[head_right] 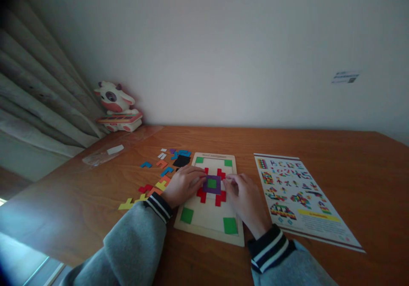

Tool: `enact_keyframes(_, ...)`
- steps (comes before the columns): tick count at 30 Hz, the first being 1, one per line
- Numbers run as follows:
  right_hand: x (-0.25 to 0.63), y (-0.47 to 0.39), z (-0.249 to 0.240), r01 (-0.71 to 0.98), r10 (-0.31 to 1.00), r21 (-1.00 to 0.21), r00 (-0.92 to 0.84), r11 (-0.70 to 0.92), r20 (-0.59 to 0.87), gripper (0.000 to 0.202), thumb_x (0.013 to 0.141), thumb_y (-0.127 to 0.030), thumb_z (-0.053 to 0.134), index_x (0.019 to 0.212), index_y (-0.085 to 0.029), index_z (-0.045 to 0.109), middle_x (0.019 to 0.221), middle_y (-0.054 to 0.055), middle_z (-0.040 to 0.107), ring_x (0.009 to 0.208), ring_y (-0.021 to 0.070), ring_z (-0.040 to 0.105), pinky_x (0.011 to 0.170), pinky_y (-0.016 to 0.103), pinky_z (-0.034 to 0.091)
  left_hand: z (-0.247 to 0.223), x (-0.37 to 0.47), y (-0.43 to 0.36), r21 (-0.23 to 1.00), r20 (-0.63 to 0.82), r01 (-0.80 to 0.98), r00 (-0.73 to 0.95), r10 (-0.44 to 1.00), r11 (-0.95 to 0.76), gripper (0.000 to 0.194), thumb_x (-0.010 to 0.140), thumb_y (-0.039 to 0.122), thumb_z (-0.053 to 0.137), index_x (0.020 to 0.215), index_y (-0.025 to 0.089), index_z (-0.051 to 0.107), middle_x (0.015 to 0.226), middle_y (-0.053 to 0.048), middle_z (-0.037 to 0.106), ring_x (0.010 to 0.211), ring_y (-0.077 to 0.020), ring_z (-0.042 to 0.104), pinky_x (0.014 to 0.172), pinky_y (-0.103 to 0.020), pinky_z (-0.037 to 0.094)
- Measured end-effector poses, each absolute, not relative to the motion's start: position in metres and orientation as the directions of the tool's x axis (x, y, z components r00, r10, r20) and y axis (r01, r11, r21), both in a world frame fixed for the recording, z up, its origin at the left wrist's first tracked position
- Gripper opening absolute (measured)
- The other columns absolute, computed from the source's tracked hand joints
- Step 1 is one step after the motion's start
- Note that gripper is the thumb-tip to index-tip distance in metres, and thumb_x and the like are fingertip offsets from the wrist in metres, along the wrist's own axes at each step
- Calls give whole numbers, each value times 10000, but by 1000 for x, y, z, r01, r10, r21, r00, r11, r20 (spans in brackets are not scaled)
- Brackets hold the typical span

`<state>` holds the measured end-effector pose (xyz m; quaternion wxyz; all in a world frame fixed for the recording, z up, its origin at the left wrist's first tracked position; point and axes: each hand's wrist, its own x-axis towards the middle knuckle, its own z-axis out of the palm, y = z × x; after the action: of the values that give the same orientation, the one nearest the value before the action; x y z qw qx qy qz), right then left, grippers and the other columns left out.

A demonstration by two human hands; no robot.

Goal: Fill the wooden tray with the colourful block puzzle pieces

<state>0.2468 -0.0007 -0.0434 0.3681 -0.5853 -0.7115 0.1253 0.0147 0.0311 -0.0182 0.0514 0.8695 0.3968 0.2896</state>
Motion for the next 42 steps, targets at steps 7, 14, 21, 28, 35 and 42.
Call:
enact_keyframes(7, 250, -4, -43, 707, 928, -650, -24, 279, 373, 290, 940, -417, 493, 1016, -200, 669, 967, 91, 669, 858, 237, 633, 769, 393, 514, -20, -59, 64, 222, 436, 947, 119, 892, -234, 306, 963, 231, 486, 1220, 176, 643, 1315, -99, 632, 1204, -248, 573, 1063, -407, 436)
enact_keyframes(14, 247, -5, -39, 689, 913, -657, -20, 307, 407, 266, 928, -410, 516, 973, -205, 679, 938, 87, 674, 843, 236, 637, 750, 382, 515, -25, -97, 81, 218, 334, 968, 41, 942, -120, 327, 989, 266, 412, 1056, 230, 730, 1157, -46, 729, 1098, -200, 655, 1000, -305, 466)
enact_keyframes(21, 247, -5, -40, 670, 929, -692, 6, 270, 369, 304, 942, -441, 501, 970, -197, 680, 963, 97, 678, 870, 241, 640, 782, 396, 517, -22, -91, 77, 209, 289, 967, 80, 954, -145, 270, 955, 363, 516, 983, 281, 771, 1033, -33, 767, 1011, -212, 689, 922, -280, 490)
enact_keyframes(28, 253, 0, -50, 643, 924, -714, 25, 278, 382, 333, 959, -469, 486, 1014, -194, 665, 1002, 107, 676, 886, 237, 639, 780, 390, 535, -18, -88, 76, 199, 270, 977, 17, 963, -73, 330, 957, 303, 508, 1253, 265, 647, 1043, -56, 762, 990, -227, 704, 877, -307, 502)
enact_keyframes(35, 251, -1, -47, 638, 922, -718, 30, 280, 387, 341, 962, -479, 481, 1012, -193, 660, 984, 106, 664, 873, 234, 628, 776, 393, 530, -16, -86, 73, 190, 275, 973, 74, 958, -130, 274, 968, 295, 482, 1133, 252, 696, 1035, -51, 758, 979, -205, 697, 862, -264, 489)
enact_keyframes(42, 250, -3, -43, 619, 928, -736, 31, 273, 370, 355, 960, -492, 480, 1023, -189, 654, 995, 105, 656, 884, 236, 625, 786, 391, 522, -17, -94, 76, 187, 277, 980, 20, 961, -74, 284, 968, 329, 475, 1089, 243, 718, 983, -63, 765, 929, -222, 709, 811, -278, 497)
